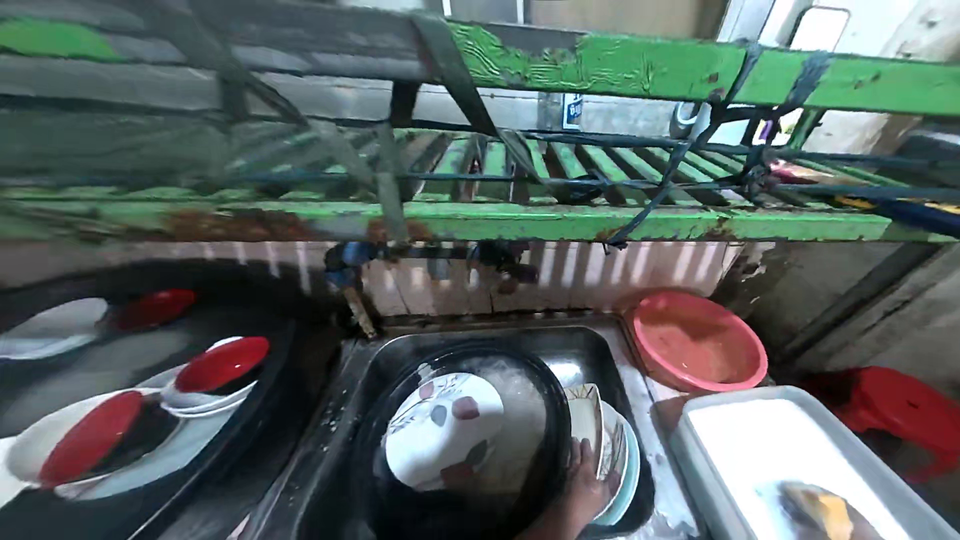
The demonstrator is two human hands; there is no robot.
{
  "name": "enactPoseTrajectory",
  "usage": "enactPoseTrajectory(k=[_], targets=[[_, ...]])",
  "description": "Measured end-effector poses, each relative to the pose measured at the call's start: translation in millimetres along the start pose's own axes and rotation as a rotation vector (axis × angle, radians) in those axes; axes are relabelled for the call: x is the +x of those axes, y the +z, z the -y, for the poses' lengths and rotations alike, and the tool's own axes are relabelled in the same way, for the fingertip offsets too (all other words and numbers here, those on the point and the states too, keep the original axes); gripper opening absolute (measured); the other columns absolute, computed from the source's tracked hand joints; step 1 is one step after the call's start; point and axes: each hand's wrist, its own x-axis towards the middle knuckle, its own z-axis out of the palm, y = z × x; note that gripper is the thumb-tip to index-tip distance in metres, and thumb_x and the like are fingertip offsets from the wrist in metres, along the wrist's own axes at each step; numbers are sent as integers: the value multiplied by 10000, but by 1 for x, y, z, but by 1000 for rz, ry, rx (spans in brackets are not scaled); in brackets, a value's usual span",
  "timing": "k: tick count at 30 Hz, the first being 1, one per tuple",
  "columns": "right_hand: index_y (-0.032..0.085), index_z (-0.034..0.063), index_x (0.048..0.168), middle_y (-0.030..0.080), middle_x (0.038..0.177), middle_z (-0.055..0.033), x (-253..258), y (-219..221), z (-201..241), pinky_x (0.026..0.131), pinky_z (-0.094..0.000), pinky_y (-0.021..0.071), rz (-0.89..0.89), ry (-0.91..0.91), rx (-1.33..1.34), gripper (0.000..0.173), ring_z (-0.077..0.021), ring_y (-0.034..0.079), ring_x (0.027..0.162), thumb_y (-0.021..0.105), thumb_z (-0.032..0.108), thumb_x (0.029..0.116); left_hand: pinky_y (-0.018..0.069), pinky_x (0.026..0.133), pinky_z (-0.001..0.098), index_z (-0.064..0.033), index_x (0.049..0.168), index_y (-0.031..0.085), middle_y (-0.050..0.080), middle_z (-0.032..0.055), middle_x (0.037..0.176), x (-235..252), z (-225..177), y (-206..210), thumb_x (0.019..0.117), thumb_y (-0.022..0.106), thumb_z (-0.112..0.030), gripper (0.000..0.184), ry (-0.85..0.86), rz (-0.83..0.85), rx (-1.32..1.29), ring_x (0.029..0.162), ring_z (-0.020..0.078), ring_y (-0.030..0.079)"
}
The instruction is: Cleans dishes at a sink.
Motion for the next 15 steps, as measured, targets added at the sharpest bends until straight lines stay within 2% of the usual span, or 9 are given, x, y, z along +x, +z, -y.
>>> enactPoseTrajectory(k=[2,3,4,5,6,8,10,13,15], targets=[[456,-45,1465,602,1350,-269,1,0,-3,1069,-541,486,-39,-1,84,714,-365,607,1245,776,158,860,264,1251,414,26,1622,52,47,247,1698,-6,3,-2,1009,608,-286,884,-59,56,59,1564,341,205],[455,-45,1462,603,1345,-263,1,-1,-2,1058,-526,496,-65,2,146,706,-348,613,1232,770,147,859,257,1253,408,35,1619,17,39,253,1696,-8,0,-3,1011,603,-223,883,-60,55,62,1566,338,201],[455,-47,1456,608,1332,-257,-1,-1,0,1035,-506,513,-100,11,224,698,-326,624,1207,764,134,857,218,1268,410,42,1616,18,31,253,1697,-10,-3,-4,1041,555,-257,842,-35,50,69,1578,338,152],[446,-52,1457,604,1330,-252,-4,-1,3,1021,-483,522,-132,11,302,695,-304,627,1193,758,123,861,196,1275,415,46,1617,58,56,249,1698,-13,-6,-5,1067,496,-360,813,-1,31,89,1583,337,129],[434,-52,1462,602,1331,-240,-6,-1,9,1014,-453,532,-161,1,367,699,-275,631,1184,757,129,869,198,1276,421,37,1618,115,111,241,1694,-16,-10,-8,1076,465,-377,767,34,2,99,1580,334,150],[426,-54,1455,608,1296,-229,-14,-2,33,945,-433,560,-211,-32,453,707,-245,651,1107,759,154,868,241,1264,433,10,1590,298,304,213,1647,-31,-22,-22,1079,456,-273,605,145,-65,66,1541,318,283],[420,-45,1455,621,1256,-216,-24,0,72,881,-438,584,-224,-81,493,713,-234,672,1033,758,172,867,292,1240,425,-14,1522,455,472,184,1555,-52,-39,-44,1099,406,-246,486,245,-120,-77,1471,281,418],[446,-48,1433,654,1183,-198,-35,22,142,832,-437,597,-237,-165,600,694,-222,689,962,773,156,856,443,1115,442,34,1435,507,585,234,1390,-87,-71,-92,1052,510,-129,416,192,-56,-532,1298,295,571],[480,-70,1396,679,1164,-182,-40,51,186,876,-406,593,-234,-278,632,664,-200,693,988,782,167,854,499,1049,396,23,1438,483,596,195,1365,-104,-82,-114,948,543,11,494,202,-41,-799,1232,226,599]])
